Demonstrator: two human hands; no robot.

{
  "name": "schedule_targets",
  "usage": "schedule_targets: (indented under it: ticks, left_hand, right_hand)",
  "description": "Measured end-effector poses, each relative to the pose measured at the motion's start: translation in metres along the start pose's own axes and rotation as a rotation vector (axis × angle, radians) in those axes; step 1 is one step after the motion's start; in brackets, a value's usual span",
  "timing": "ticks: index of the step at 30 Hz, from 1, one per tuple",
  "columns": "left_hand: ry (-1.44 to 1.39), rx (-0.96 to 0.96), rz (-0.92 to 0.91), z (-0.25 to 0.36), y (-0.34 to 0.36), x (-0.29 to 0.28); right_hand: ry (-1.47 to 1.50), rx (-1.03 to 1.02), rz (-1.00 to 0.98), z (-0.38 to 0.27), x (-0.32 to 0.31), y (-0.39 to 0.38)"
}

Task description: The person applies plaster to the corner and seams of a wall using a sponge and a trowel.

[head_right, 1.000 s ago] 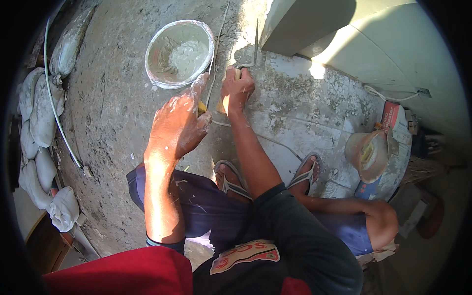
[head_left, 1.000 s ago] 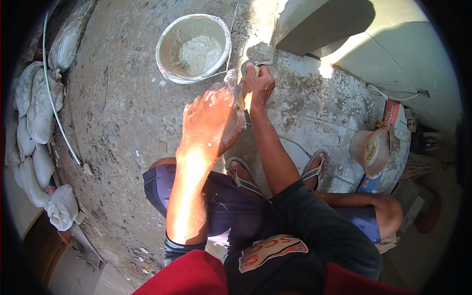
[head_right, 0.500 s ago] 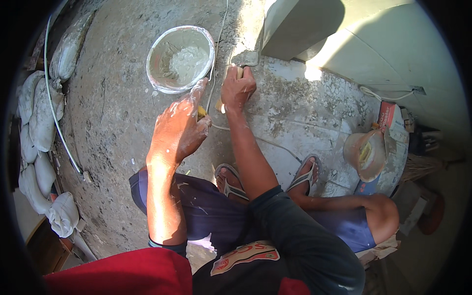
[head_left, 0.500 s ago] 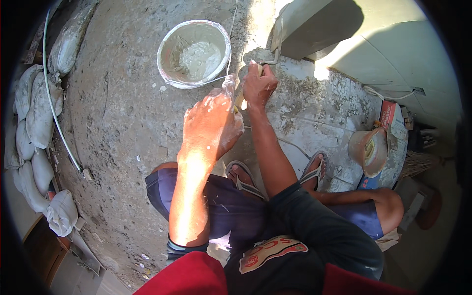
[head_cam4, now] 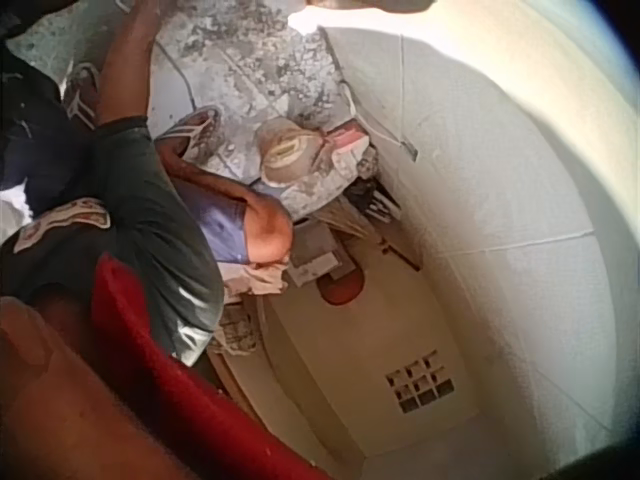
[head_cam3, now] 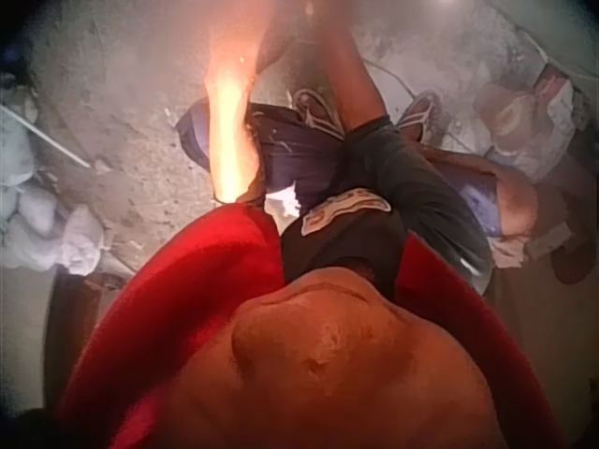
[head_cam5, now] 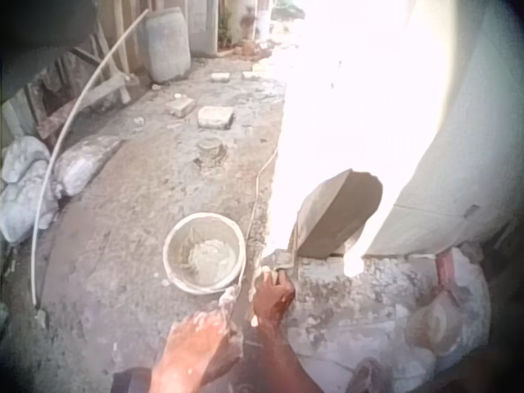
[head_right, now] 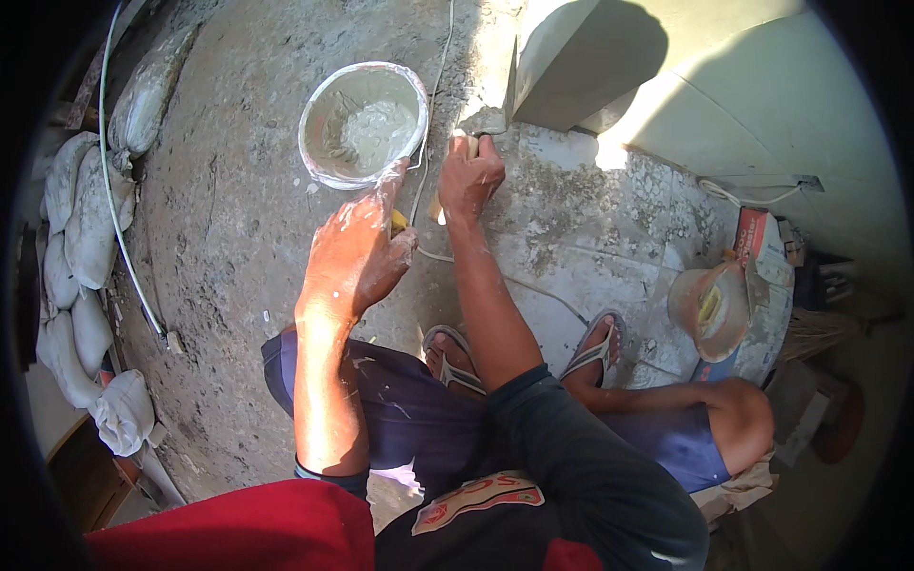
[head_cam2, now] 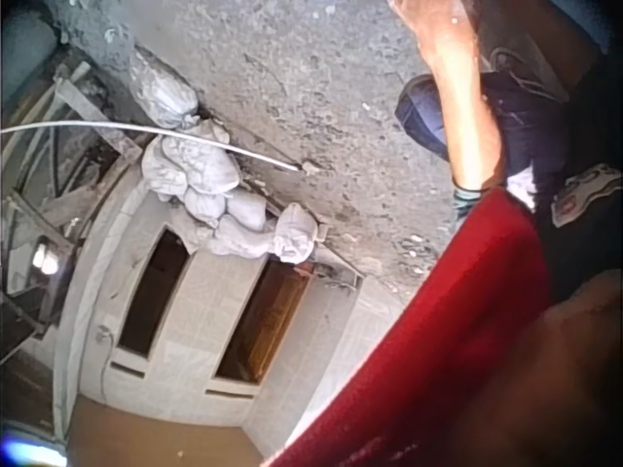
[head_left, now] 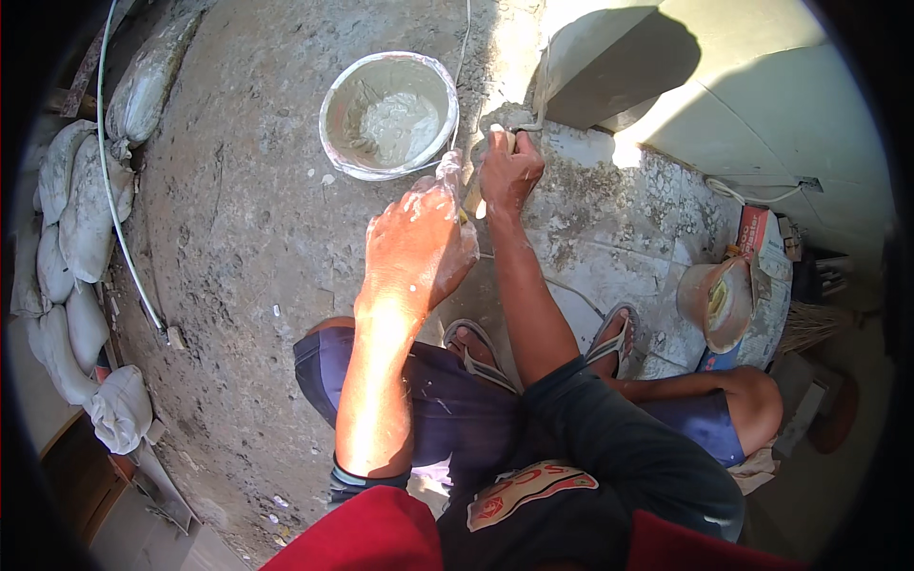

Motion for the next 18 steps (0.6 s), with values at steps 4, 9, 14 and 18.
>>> schedule_targets:
  ticks: [4, 9, 14, 18]
  left_hand:
    - [-0.012, 0.020, -0.032, 0.009, 0.009, 0.007]
    - [0.017, 0.055, 0.043, 0.001, 0.000, 0.003]
    - [-0.038, 0.050, 0.074, 0.006, 0.006, -0.003]
    - [-0.019, 0.014, -0.036, 0.008, 0.014, 0.009]
  right_hand:
    - [-0.136, 0.150, -0.061, 0.048, 0.003, 0.028]
    - [-0.005, 0.178, 0.032, 0.021, -0.001, 0.004]
    - [-0.050, 0.242, -0.051, 0.045, 0.018, 0.009]
    - [-0.092, 0.241, 0.064, 0.064, 0.010, 0.035]
Point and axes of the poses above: each hand's wrist, its own y-axis towards the middle knuckle, its own x-axis out of the palm, z = x × y, the point moved 9 cm from there along y, towards the middle knuckle, and after that the axes turned 2 degrees about x, right-handed, at the moved point
